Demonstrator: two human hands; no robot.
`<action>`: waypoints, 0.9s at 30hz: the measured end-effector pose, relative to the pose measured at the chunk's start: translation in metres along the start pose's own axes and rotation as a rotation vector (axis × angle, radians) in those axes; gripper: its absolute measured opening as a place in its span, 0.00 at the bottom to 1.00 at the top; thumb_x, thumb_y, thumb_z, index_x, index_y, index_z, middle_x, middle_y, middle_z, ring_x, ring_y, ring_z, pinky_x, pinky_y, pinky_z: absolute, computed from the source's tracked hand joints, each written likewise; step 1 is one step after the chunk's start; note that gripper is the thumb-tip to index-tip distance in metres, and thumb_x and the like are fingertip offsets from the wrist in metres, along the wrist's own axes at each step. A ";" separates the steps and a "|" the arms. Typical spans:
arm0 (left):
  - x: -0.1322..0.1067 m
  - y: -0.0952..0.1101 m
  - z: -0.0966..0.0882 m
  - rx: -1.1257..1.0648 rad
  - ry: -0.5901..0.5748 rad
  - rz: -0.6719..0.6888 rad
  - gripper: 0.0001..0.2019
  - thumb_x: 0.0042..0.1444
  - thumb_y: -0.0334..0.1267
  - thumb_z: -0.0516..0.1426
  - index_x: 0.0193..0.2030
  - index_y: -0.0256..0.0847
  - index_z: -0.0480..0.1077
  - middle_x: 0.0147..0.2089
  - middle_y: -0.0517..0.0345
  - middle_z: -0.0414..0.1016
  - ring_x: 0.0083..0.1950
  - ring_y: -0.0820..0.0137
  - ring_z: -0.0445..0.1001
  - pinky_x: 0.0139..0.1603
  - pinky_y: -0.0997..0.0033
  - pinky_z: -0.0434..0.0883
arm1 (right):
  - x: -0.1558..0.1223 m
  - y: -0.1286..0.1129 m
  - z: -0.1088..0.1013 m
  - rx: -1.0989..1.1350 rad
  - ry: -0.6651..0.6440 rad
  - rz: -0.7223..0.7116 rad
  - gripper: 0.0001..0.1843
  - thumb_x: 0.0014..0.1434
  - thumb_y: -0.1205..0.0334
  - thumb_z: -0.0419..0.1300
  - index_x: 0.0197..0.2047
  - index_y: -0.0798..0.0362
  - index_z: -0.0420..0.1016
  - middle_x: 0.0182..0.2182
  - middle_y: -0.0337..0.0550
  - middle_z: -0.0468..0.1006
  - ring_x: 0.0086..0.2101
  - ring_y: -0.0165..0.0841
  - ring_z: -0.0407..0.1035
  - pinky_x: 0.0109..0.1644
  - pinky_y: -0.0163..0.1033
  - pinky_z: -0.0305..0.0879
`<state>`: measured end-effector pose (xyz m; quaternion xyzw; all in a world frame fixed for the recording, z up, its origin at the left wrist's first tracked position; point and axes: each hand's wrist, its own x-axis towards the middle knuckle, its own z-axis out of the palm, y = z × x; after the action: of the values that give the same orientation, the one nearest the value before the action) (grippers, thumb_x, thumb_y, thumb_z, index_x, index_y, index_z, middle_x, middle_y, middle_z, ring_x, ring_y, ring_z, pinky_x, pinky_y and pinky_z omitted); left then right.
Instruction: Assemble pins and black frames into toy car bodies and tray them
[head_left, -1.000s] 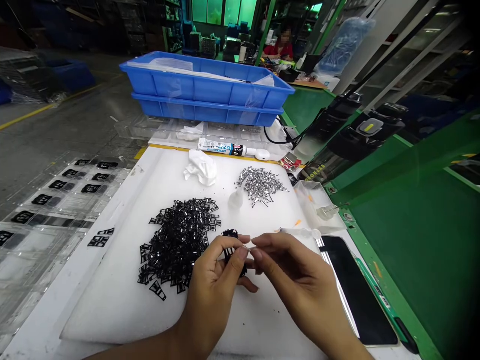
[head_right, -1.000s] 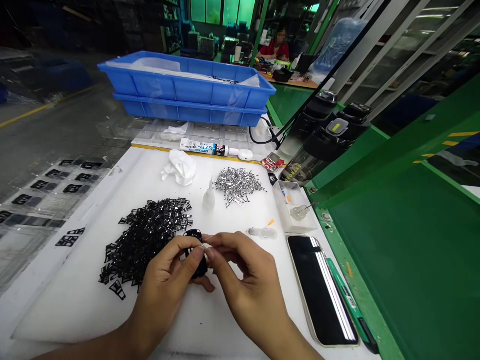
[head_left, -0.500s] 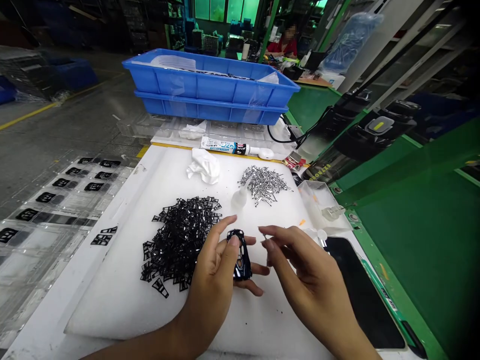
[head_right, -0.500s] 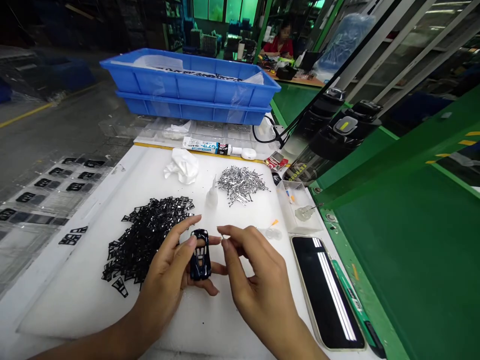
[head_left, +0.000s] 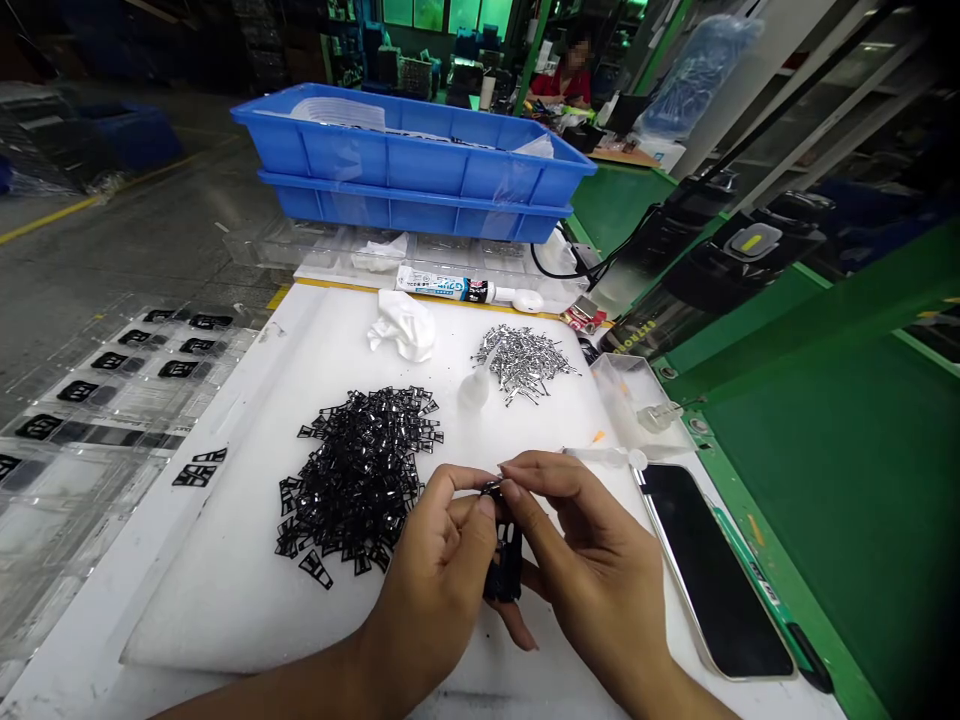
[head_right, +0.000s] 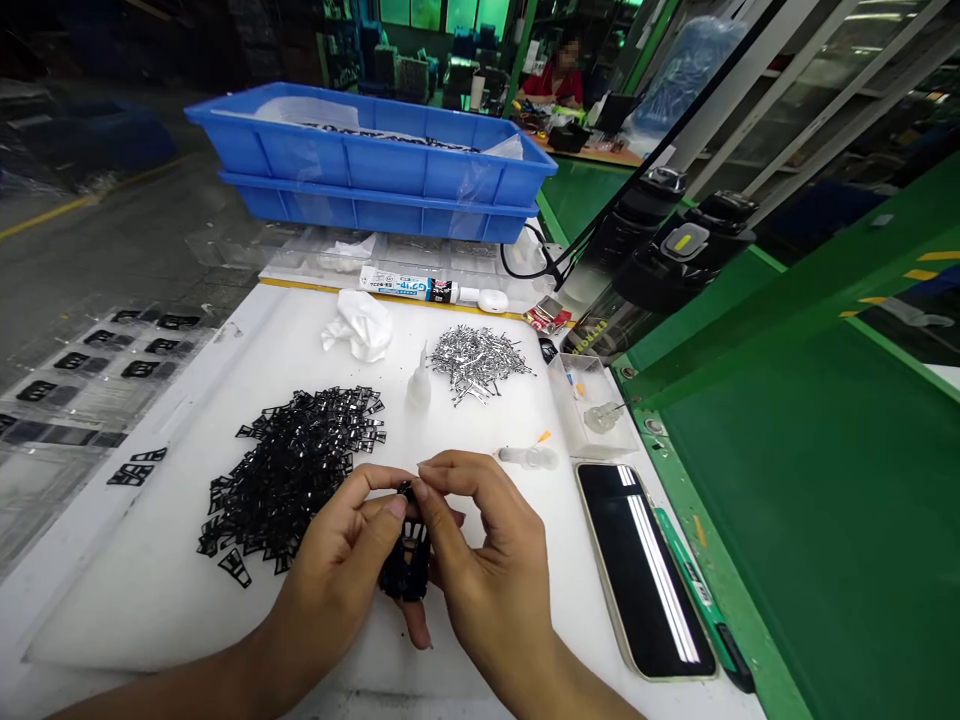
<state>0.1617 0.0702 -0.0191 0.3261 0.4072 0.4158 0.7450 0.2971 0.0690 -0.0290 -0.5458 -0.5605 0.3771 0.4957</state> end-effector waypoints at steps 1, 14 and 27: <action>0.000 -0.001 0.000 0.017 0.014 0.012 0.13 0.66 0.46 0.53 0.48 0.39 0.61 0.35 0.56 0.76 0.18 0.75 0.74 0.17 0.77 0.72 | -0.001 0.000 0.001 0.009 -0.004 -0.011 0.03 0.62 0.61 0.64 0.41 0.48 0.77 0.44 0.45 0.76 0.43 0.34 0.74 0.40 0.34 0.74; 0.005 -0.002 -0.001 0.018 0.081 0.018 0.10 0.67 0.45 0.52 0.43 0.41 0.59 0.32 0.61 0.74 0.23 0.71 0.77 0.17 0.78 0.70 | 0.003 -0.023 0.003 0.026 -0.042 0.191 0.12 0.63 0.51 0.62 0.46 0.48 0.70 0.40 0.43 0.77 0.25 0.28 0.72 0.20 0.30 0.70; 0.008 0.000 -0.005 0.009 0.072 -0.006 0.06 0.62 0.38 0.56 0.39 0.39 0.63 0.37 0.54 0.78 0.21 0.78 0.66 0.18 0.77 0.62 | 0.077 -0.026 0.022 -0.299 0.049 -0.125 0.18 0.68 0.53 0.54 0.57 0.50 0.69 0.48 0.48 0.77 0.43 0.39 0.75 0.47 0.45 0.74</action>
<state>0.1597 0.0780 -0.0241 0.3132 0.4365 0.4233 0.7295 0.2761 0.1449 0.0019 -0.5868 -0.6310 0.2444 0.4448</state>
